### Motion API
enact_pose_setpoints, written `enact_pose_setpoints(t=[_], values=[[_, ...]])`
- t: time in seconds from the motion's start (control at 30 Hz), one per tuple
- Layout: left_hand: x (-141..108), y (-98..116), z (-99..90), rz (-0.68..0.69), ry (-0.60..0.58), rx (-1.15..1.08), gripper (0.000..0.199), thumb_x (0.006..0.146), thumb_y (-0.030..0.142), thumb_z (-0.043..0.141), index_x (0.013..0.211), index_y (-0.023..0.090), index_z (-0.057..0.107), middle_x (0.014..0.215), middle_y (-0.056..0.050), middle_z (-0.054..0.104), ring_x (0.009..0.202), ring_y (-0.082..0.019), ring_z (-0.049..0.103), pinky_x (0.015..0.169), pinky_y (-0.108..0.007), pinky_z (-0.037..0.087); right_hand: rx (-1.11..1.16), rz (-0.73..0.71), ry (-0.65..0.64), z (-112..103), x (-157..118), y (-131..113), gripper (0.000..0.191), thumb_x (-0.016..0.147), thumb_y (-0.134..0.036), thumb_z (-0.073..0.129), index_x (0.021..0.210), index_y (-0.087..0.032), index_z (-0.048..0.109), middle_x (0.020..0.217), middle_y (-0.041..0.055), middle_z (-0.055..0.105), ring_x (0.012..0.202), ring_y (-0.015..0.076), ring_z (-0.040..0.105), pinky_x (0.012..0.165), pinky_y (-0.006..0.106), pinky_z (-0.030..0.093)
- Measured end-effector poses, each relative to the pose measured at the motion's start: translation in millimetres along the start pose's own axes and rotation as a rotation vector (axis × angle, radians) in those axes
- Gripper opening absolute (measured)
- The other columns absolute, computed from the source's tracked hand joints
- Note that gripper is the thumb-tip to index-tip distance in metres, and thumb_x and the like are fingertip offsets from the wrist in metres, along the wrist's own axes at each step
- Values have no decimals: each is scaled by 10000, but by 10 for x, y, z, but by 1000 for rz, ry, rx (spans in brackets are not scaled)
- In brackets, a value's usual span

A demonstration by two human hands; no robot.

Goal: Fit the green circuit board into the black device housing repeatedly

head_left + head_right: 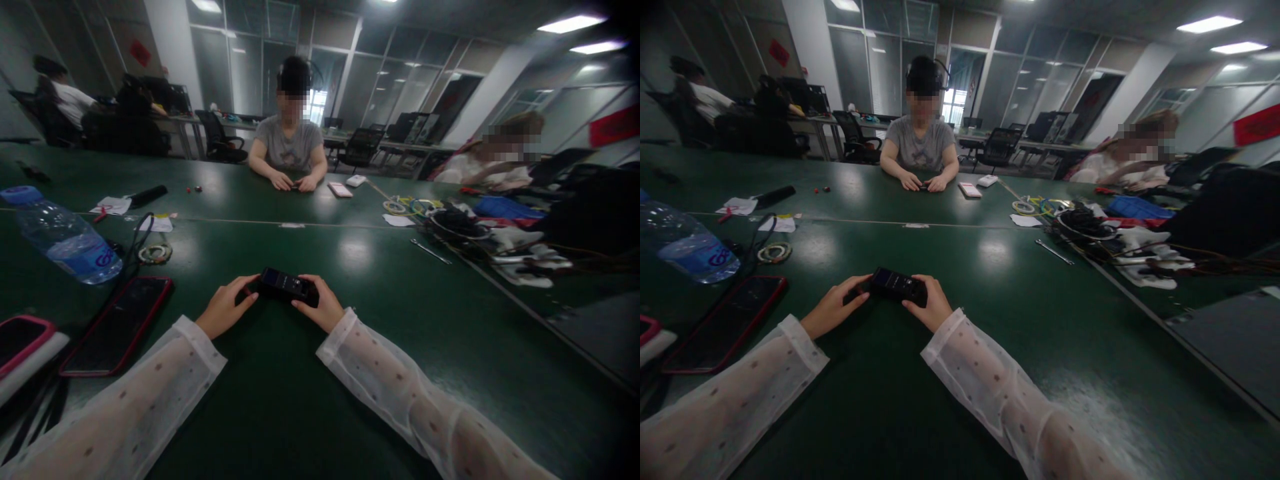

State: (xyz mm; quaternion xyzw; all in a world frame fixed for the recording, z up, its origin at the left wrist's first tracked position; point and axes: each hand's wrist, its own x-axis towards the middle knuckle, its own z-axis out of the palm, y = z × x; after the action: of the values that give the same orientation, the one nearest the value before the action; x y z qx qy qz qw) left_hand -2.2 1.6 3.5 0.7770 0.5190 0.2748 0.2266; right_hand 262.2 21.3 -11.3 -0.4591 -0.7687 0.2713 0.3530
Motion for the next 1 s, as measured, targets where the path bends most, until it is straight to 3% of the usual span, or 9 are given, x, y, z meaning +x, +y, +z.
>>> enact_pose_setpoints(t=[0.27,0.4,0.5,0.6,0.73,1.0], values=[[-18,0,-2,-77,-6,-4,508,916,422,486,1379,238,385,1085,-73,636,923,-249,626,787,-414,476,-23,7,44,2,-2,-19,520,748,-295,717,1203,-230,475,1126,76,567,1049,243,575,915,459,483],[-15,-26,24,-51,23,-50,522,902,387,517,1378,250,352,1205,-83,606,969,-239,621,833,-429,471,54,8,112,11,5,-48,492,760,-305,702,1185,-227,467,1072,72,600,954,235,614,843,431,521],[-13,-26,27,-37,42,-89,490,899,346,527,1349,248,359,1268,-80,575,982,-225,618,863,-436,467,102,-13,245,10,4,-56,494,768,-322,691,1192,-226,454,1086,79,591,965,236,613,860,425,520],[-15,-27,15,-27,24,-78,403,906,336,521,1288,249,429,1210,-67,597,954,-219,622,841,-420,481,136,-19,424,-5,6,-47,507,784,-354,671,1211,-214,436,1113,95,566,973,236,604,862,412,519],[-14,-21,3,52,10,-27,280,909,279,512,1188,267,537,1201,-45,580,921,-203,615,809,-389,493,167,64,560,-23,29,8,521,777,-388,666,1196,-183,432,1086,109,568,917,232,607,815,405,527],[-12,36,-7,72,-11,51,338,924,237,485,1250,305,540,1301,-36,532,961,-201,609,865,-421,469,247,197,567,35,79,253,549,737,-457,684,1146,-184,440,1074,110,591,936,245,617,824,427,529]])
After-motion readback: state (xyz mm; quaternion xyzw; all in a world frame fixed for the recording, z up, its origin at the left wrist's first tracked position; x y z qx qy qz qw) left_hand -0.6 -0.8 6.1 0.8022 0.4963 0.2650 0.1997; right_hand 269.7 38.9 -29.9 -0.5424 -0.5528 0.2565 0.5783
